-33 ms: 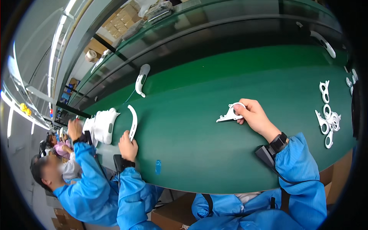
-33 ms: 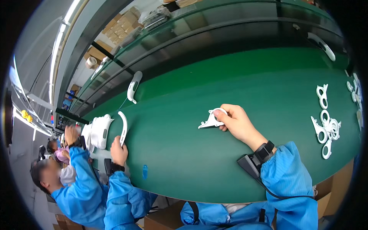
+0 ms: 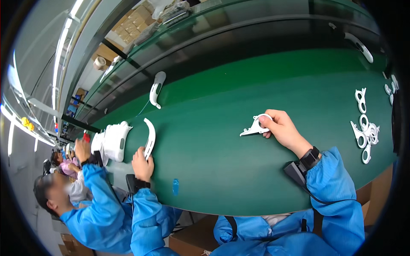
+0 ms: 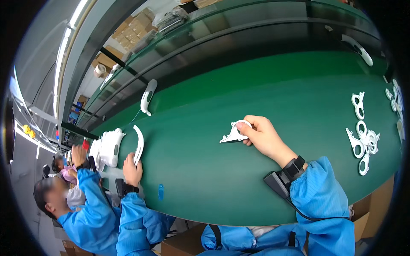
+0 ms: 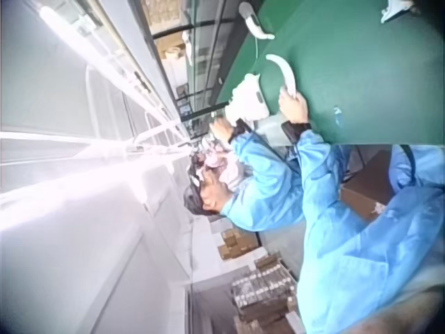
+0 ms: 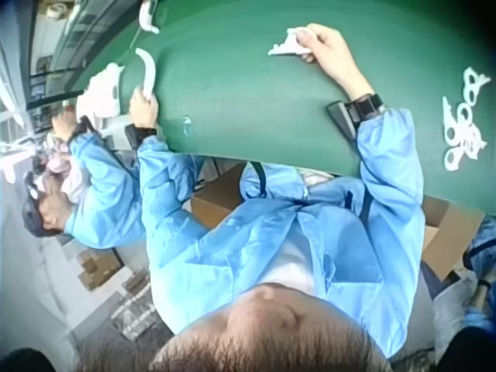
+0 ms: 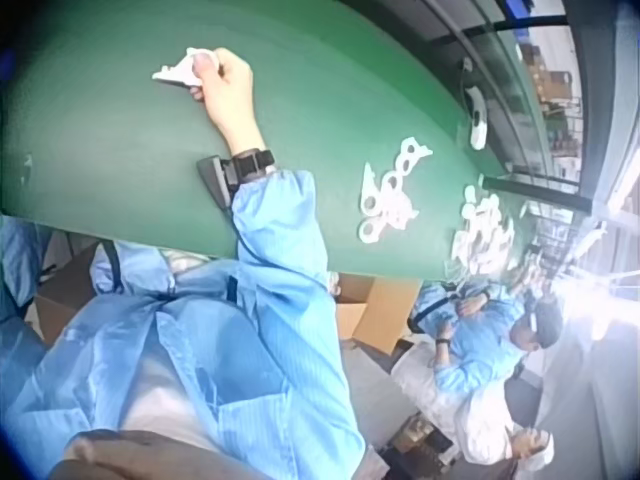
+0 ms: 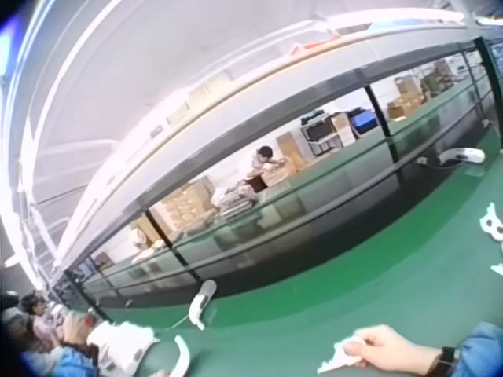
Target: Assembling white plastic components, likely for small appliances or household electronics, on an industrial conveyor belt.
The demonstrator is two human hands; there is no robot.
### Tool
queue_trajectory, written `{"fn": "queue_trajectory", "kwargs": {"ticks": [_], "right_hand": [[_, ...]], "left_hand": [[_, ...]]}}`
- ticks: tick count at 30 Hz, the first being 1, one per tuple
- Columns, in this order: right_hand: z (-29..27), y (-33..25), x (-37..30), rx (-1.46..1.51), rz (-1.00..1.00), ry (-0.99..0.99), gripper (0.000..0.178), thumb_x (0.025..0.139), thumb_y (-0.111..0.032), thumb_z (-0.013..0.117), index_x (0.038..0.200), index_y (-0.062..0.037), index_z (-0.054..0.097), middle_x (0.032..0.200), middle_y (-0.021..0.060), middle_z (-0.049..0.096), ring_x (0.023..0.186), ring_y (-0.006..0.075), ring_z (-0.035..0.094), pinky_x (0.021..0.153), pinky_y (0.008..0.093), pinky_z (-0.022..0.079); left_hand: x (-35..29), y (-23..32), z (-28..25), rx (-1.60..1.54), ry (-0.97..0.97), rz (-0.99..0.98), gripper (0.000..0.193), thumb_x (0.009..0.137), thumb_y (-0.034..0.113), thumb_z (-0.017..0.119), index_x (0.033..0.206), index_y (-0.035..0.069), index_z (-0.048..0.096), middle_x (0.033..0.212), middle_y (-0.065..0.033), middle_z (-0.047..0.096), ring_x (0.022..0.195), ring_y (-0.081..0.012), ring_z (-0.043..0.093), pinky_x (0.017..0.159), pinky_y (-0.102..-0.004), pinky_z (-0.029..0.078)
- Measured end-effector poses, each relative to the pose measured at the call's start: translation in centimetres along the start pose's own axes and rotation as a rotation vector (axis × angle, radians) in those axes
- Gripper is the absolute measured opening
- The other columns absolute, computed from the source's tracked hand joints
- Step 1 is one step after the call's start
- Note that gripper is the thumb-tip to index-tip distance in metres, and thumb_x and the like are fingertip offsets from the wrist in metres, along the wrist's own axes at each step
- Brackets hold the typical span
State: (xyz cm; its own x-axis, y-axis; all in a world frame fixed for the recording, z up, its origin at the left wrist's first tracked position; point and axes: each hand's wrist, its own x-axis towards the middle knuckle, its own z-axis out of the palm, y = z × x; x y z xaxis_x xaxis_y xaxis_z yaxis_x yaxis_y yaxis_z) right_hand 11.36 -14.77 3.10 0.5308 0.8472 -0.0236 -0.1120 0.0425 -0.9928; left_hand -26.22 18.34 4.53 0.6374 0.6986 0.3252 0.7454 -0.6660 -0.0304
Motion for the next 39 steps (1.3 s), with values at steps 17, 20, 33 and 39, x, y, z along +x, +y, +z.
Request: {"fn": "queue_trajectory", "kwargs": {"ticks": [17, 20, 33, 39], "right_hand": [[-0.2, 0.2, -0.2, 0.005, -0.012, 0.034, 0.028, 0.096, -0.026, 0.057, 0.082, -0.0021, 0.062, 0.07, -0.0011, 0.059, 0.062, 0.0046, 0.054, 0.056, 0.0218, 0.047], [-0.1, 0.2, 0.0, -0.008, -0.012, 0.026, 0.029, 0.096, -0.026, 0.057, 0.08, -0.002, 0.062, 0.069, -0.0008, 0.06, 0.061, 0.0047, 0.054, 0.056, 0.0223, 0.047], [-0.5, -0.3, 0.0, -0.041, 0.061, 0.045, 0.031, 0.096, -0.025, 0.057, 0.077, -0.001, 0.061, 0.063, 0.0021, 0.059, 0.054, 0.0075, 0.056, 0.049, 0.0243, 0.046], [0.4, -0.5, 0.3, -0.011, 0.036, -0.017, 0.032, 0.096, -0.026, 0.057, 0.077, -0.0005, 0.061, 0.062, 0.004, 0.059, 0.051, 0.0093, 0.056, 0.047, 0.0256, 0.046]], "left_hand": [[2.1, -3.9, 1.4, -0.025, 0.144, -0.299, 0.055, 0.072, 0.024, 0.079, 0.118, 0.004, 0.056, 0.106, -0.0171, 0.054, 0.098, -0.0387, 0.059, 0.083, -0.0452, 0.047], [3.4, -5.2, 0.7, 0.048, 0.057, -0.499, 0.054, 0.077, 0.027, 0.074, 0.122, 0.005, 0.054, 0.116, -0.0173, 0.056, 0.11, -0.0394, 0.054, 0.092, -0.0484, 0.043], [18.7, 11.4, 5.2, -0.387, 0.152, -0.029, 0.065, 0.082, 0.029, 0.067, 0.136, 0.003, 0.043, 0.124, -0.0234, 0.055, 0.117, -0.0392, 0.052, 0.099, -0.0439, 0.039], [27.1, 9.1, 14.4, -0.538, -0.074, -0.315, 0.039, 0.078, 0.021, 0.065, 0.11, 0.001, 0.058, 0.081, -0.017, 0.066, 0.081, -0.0366, 0.066, 0.075, -0.0413, 0.049]]}}
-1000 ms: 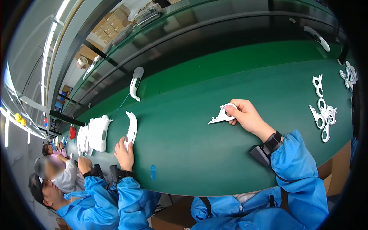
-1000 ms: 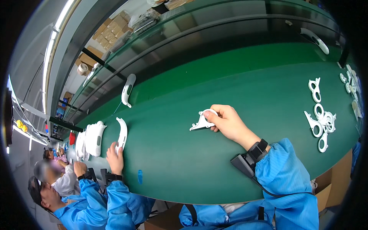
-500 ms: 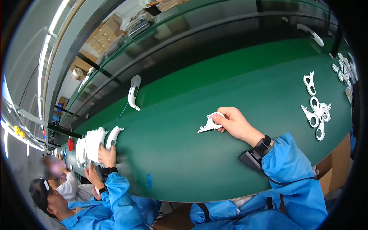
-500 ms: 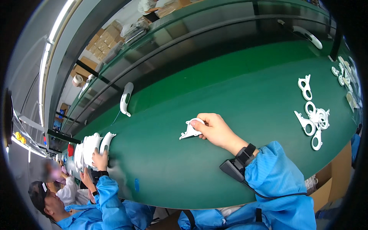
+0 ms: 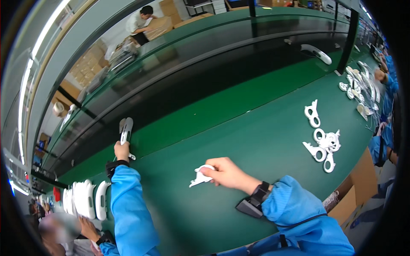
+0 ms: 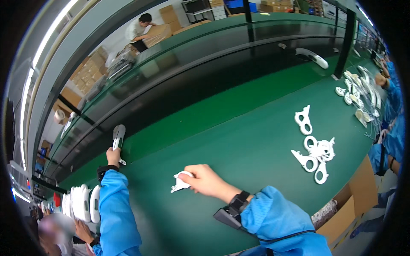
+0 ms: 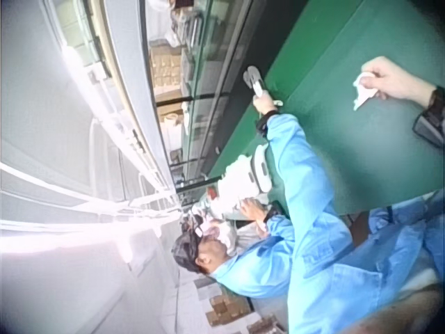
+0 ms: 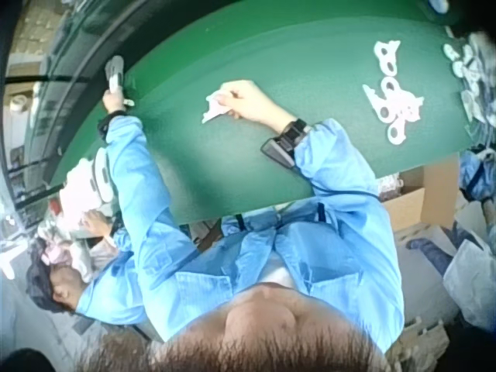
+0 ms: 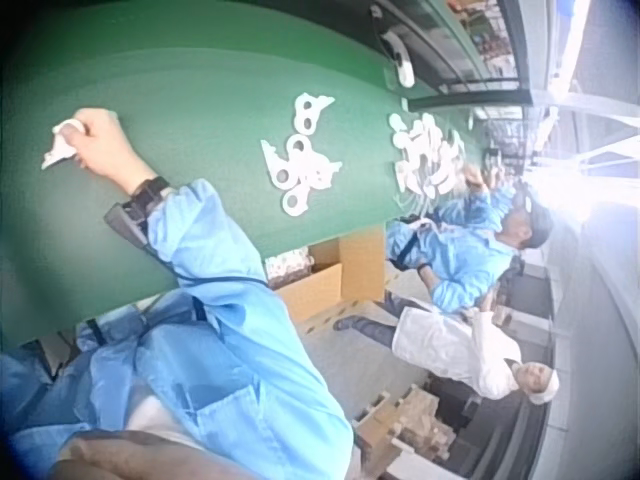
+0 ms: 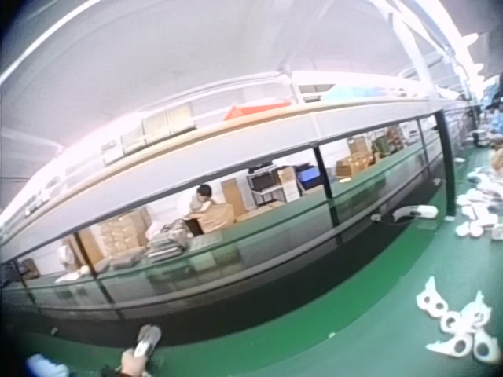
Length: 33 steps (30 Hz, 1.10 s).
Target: Assembling white plastic components, likely for small appliances or household electronics, on an industrial conveyor belt.
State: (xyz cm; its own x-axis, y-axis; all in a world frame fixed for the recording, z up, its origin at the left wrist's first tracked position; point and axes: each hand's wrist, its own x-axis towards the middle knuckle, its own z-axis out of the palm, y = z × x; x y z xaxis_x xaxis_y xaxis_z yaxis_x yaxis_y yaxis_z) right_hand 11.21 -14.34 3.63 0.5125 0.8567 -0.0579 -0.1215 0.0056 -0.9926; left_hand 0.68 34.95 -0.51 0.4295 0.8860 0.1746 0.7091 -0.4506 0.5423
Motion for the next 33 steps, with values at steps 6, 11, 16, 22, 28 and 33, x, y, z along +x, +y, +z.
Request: {"fn": "queue_trajectory", "kwargs": {"ticks": [6, 11, 16, 22, 28, 33], "right_hand": [[-0.9, 0.0, 0.1, 0.071, 0.061, 0.001, 0.03, 0.095, -0.024, 0.058, 0.079, 0.0003, 0.063, 0.063, 0.0049, 0.059, 0.052, 0.0113, 0.055, 0.048, 0.0279, 0.044], [-1.5, 0.8, 0.7, 0.035, -0.255, 0.202, 0.02, 0.094, -0.019, 0.062, 0.084, -0.0013, 0.062, 0.073, -0.0014, 0.054, 0.067, 0.0055, 0.046, 0.056, 0.0247, 0.039], [-4.3, -0.3, 1.3, 0.309, -0.268, 0.355, 0.022, 0.098, -0.027, 0.057, 0.097, -0.0048, 0.055, 0.073, -0.0039, 0.053, 0.055, 0.0022, 0.045, 0.047, 0.0173, 0.038], [-6.0, -1.3, -0.1, 0.012, 0.0, -0.024, 0.018, 0.093, -0.019, 0.063, 0.094, -0.0023, 0.056, 0.077, 0.001, 0.063, 0.066, 0.0043, 0.057, 0.052, 0.0197, 0.044], [-5.8, -0.3, -0.5, -0.031, 0.006, -0.107, 0.013, 0.091, -0.012, 0.066, 0.093, 0.0001, 0.06, 0.082, 0.0037, 0.067, 0.069, 0.0062, 0.06, 0.058, 0.0211, 0.046], [-5.7, -1.3, -0.7, -0.1, 0.051, -0.044, 0.015, 0.091, -0.013, 0.065, 0.093, 0.0021, 0.061, 0.084, 0.0059, 0.068, 0.071, 0.0082, 0.061, 0.062, 0.0221, 0.05]], "left_hand": [[-10.6, 12.2, -2.6, -0.334, -0.168, 0.206, 0.006, 0.083, 0.005, 0.055, 0.086, 0.0, 0.053, 0.071, -0.0059, 0.051, 0.056, -0.0173, 0.048, 0.054, -0.0327, 0.039], [-23.6, 15.1, -4.0, -0.195, -0.211, 0.656, 0.019, 0.082, 0.012, 0.064, 0.081, 0.001, 0.048, 0.075, -0.0138, 0.047, 0.071, -0.0296, 0.051, 0.064, -0.0388, 0.038], [-31.0, 17.3, -3.2, -0.174, -0.24, 0.743, 0.026, 0.075, 0.011, 0.073, 0.084, 0.005, 0.049, 0.08, -0.0084, 0.053, 0.073, -0.0283, 0.047, 0.068, -0.0371, 0.038], [-31.7, 16.3, -3.2, -0.226, -0.131, 0.834, 0.025, 0.073, 0.009, 0.073, 0.084, 0.006, 0.05, 0.084, -0.0078, 0.056, 0.076, -0.0273, 0.051, 0.072, -0.0345, 0.036], [-32.0, 16.2, -3.1, -0.251, -0.142, 0.86, 0.031, 0.07, 0.011, 0.077, 0.083, 0.006, 0.05, 0.081, -0.0067, 0.056, 0.077, -0.0261, 0.054, 0.073, -0.0352, 0.036], [-31.7, 16.0, -3.5, -0.212, -0.17, 0.846, 0.037, 0.068, 0.013, 0.08, 0.092, 0.006, 0.053, 0.088, -0.0091, 0.058, 0.083, -0.0273, 0.054, 0.075, -0.036, 0.038]]}}
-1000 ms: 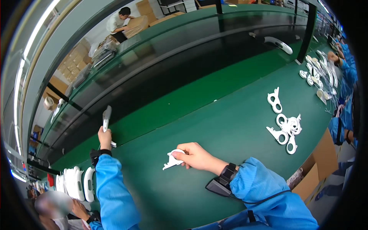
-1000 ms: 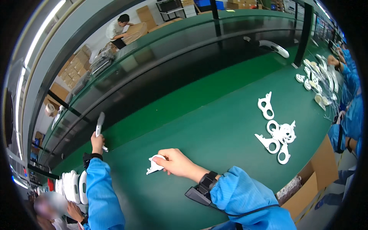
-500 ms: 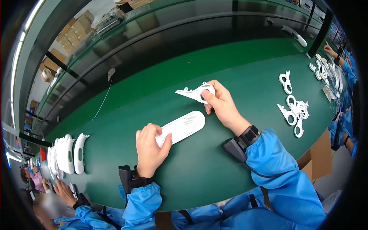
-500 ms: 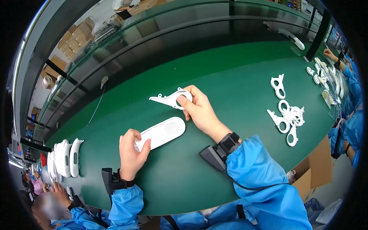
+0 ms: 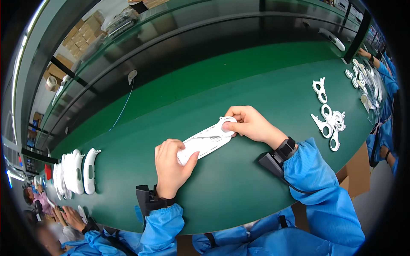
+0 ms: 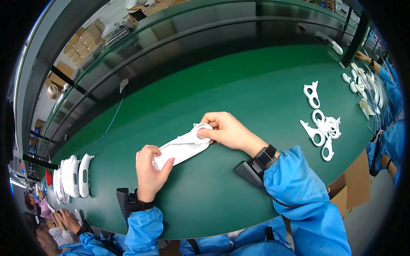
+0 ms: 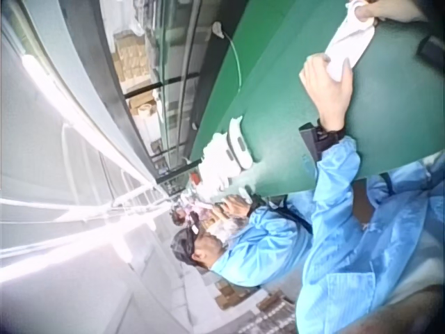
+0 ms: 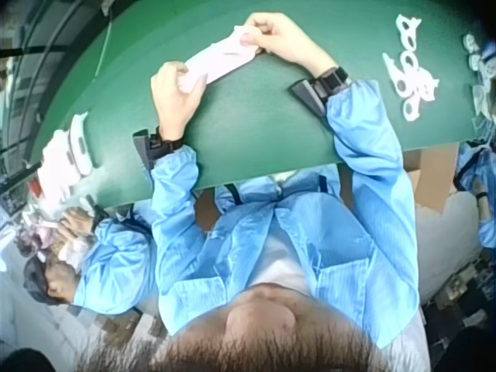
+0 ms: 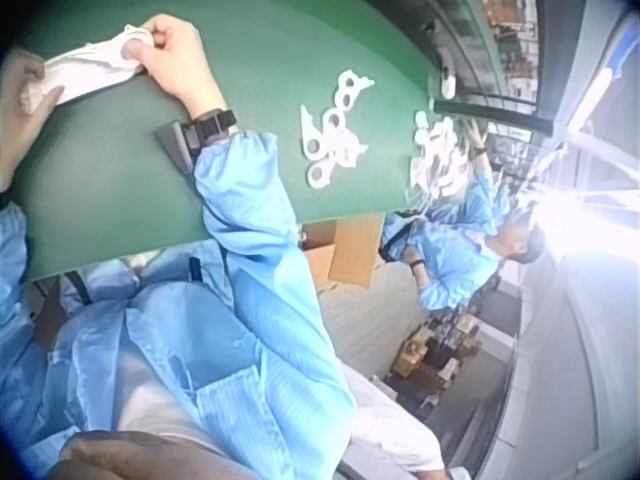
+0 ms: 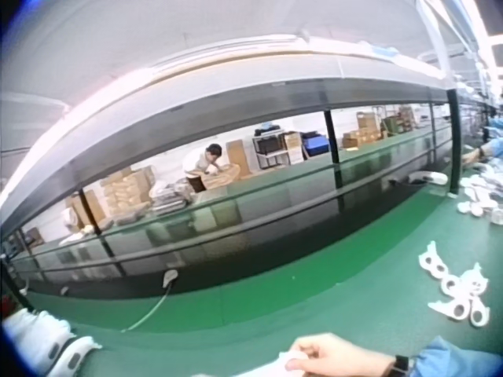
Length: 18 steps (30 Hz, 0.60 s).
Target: Assembling white plastic components, likely for small appliances or household electronics, on an industrial conveyor belt.
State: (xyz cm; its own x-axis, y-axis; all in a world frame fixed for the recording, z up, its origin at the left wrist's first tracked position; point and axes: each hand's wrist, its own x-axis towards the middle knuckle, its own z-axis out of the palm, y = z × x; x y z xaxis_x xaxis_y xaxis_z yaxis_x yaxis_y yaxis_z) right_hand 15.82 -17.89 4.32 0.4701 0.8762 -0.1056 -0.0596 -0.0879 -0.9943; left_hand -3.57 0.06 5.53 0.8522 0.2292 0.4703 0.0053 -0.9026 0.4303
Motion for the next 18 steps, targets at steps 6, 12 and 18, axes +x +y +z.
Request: {"fn": "queue_trajectory", "kwargs": {"ticks": [6, 12, 18], "right_hand": [[-0.2, 0.4, -0.1, 0.058, -0.034, 0.017, 0.017, 0.09, -0.014, 0.066, 0.093, 0.0013, 0.061, 0.082, 0.0043, 0.068, 0.068, 0.0066, 0.06, 0.059, 0.0212, 0.047], [1.2, 0.1, -0.2, -0.546, -0.171, 0.088, 0.026, 0.079, -0.027, 0.076, 0.08, -0.0026, 0.065, 0.059, 0.0038, 0.058, 0.053, 0.0118, 0.051, 0.05, 0.0298, 0.037], [0.8, 0.3, -0.2, -0.415, -0.147, 0.085, 0.025, 0.077, -0.027, 0.075, 0.082, -0.0042, 0.066, 0.06, 0.007, 0.058, 0.055, 0.02, 0.054, 0.053, 0.0342, 0.04]], "left_hand": [[0.7, 0.4, -0.3, 0.053, -0.16, -0.044, 0.061, 0.061, 0.02, 0.083, 0.113, 0.004, 0.054, 0.104, -0.0131, 0.058, 0.096, -0.0316, 0.054, 0.092, -0.0411, 0.037], [3.1, 2.4, -1.4, 0.057, -0.201, 0.119, 0.053, 0.067, 0.022, 0.073, 0.113, 0.004, 0.055, 0.116, -0.0166, 0.056, 0.112, -0.0329, 0.051, 0.104, -0.0473, 0.027], [4.8, 3.5, 1.3, -0.017, -0.301, -0.14, 0.023, 0.074, 0.026, 0.074, 0.087, 0.009, 0.068, 0.083, -0.0036, 0.068, 0.072, -0.0254, 0.064, 0.068, -0.0367, 0.044]]}}
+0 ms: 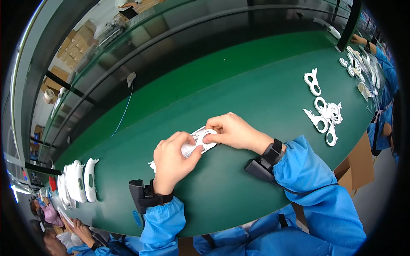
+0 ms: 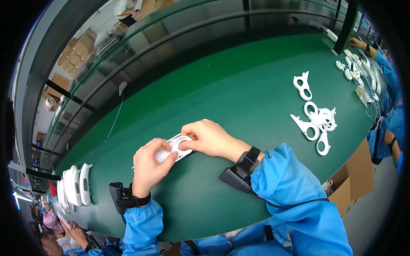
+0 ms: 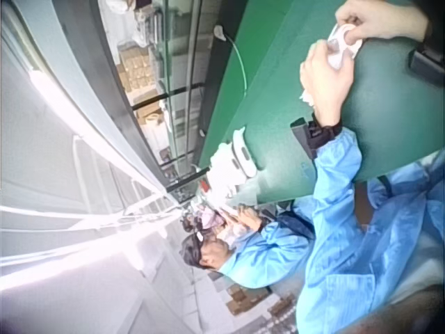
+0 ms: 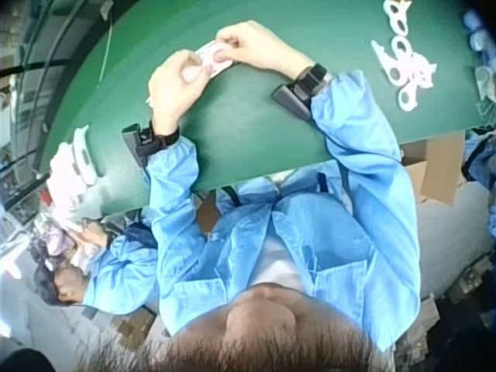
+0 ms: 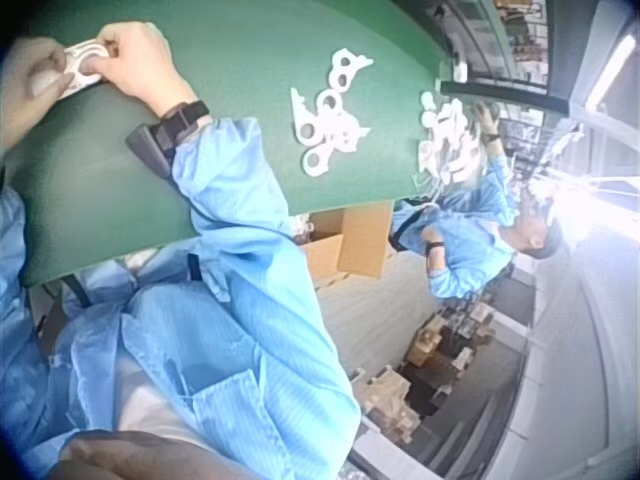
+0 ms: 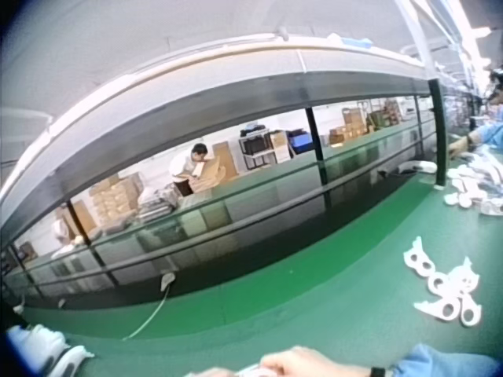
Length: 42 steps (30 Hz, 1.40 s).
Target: Assembling white plastic components, likely for small appliances or household electronics, on an industrial conveyor belt.
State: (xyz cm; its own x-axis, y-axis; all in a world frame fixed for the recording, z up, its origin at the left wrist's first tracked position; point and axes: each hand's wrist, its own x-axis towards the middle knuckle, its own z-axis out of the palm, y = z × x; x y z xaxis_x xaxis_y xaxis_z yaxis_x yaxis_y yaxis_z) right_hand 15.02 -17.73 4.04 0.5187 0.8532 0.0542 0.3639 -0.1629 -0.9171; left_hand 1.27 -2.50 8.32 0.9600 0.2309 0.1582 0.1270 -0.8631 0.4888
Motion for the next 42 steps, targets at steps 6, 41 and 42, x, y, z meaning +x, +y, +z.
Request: {"fn": "queue_trajectory", "kwargs": {"ticks": [6, 41, 42], "right_hand": [[-0.3, -0.4, -0.1, -0.03, -0.06, 0.014, 0.024, 0.076, -0.025, 0.076, 0.081, -0.0031, 0.068, 0.057, 0.0097, 0.056, 0.052, 0.0215, 0.053, 0.052, 0.034, 0.04], [-1.5, -0.7, 1.0, -0.449, -0.362, -0.052, 0.023, 0.07, -0.022, 0.079, 0.084, -0.011, 0.064, 0.062, 0.0051, 0.061, 0.058, 0.0258, 0.06, 0.051, 0.0367, 0.044], [-1.5, -0.6, 1.0, -0.455, -0.393, -0.053, 0.025, 0.07, -0.023, 0.079, 0.085, -0.0111, 0.063, 0.063, 0.0056, 0.061, 0.059, 0.027, 0.061, 0.051, 0.0373, 0.045]], "left_hand": [[-0.6, -0.4, 0.7, 0.151, 0.098, 0.175, 0.018, 0.074, 0.026, 0.076, 0.074, 0.009, 0.07, 0.092, -0.0029, 0.07, 0.078, -0.0234, 0.062, 0.07, -0.0357, 0.043], [-0.1, 1.0, 1.7, 0.214, 0.094, 0.225, 0.02, 0.071, 0.016, 0.067, 0.058, 0.005, 0.055, 0.099, -0.0084, 0.058, 0.101, -0.0278, 0.054, 0.095, -0.0463, 0.035], [-0.1, 1.1, 1.7, 0.209, 0.094, 0.229, 0.02, 0.071, 0.016, 0.067, 0.058, 0.005, 0.055, 0.099, -0.0084, 0.058, 0.101, -0.0278, 0.054, 0.095, -0.0463, 0.035]]}}
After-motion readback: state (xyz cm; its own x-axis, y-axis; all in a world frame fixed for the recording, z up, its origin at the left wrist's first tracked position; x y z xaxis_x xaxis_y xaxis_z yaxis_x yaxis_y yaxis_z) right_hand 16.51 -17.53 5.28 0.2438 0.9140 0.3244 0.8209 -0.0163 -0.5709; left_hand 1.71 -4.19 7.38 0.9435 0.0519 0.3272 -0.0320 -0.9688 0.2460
